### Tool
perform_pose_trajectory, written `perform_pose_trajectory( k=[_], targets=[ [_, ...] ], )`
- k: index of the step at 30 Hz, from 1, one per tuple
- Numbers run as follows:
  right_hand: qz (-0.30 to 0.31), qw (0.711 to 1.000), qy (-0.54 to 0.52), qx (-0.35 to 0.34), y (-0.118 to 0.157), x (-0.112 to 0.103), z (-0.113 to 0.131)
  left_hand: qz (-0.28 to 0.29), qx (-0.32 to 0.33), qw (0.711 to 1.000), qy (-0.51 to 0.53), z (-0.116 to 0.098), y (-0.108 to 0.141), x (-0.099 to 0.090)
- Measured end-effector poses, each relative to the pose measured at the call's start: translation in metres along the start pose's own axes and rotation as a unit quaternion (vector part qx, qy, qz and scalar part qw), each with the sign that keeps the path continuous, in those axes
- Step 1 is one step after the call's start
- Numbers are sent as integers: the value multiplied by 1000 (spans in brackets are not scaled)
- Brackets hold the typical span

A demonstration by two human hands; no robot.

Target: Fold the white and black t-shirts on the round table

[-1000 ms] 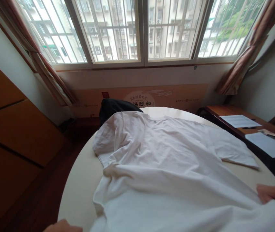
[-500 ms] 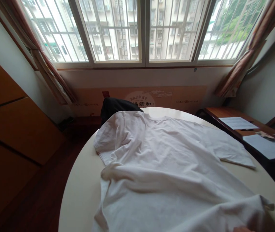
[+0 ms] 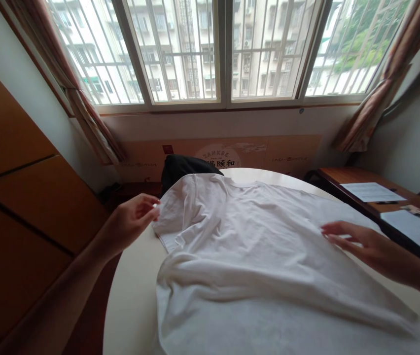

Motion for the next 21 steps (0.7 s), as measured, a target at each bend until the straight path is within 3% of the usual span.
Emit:
perform_pose_trajectory(
  k=[3,5,7,11,18,21],
  targets=[
    [-51,990,123,-38,-80,7,1,11,107,989,-105,7,-105,44],
    [-39,976,211,-20,-121,23,-6,12,92,982,-166,17,-157,69],
    [-31,968,250,8,-149,37,-15,32,58,975,-212,24,-190,86],
    [-47,955,286,60,-174,51,-36,56,46,964,-255,18,-216,92],
    [-42,946,307,92,-188,56,-49,-75,96,929,-348,-29,-249,47],
    [-44,946,304,102,-200,57,-45,-91,87,912,-391,-38,-268,47]
  ],
)
Point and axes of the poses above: each hand's wrist, its own y-axis away from the middle knuckle, its own x-axis out of the palm, z = x × y, the point moved 6 cm from there along -y, towards the middle knuckle, and after that the axes turned 2 degrees about x, right-handed, at the moved point
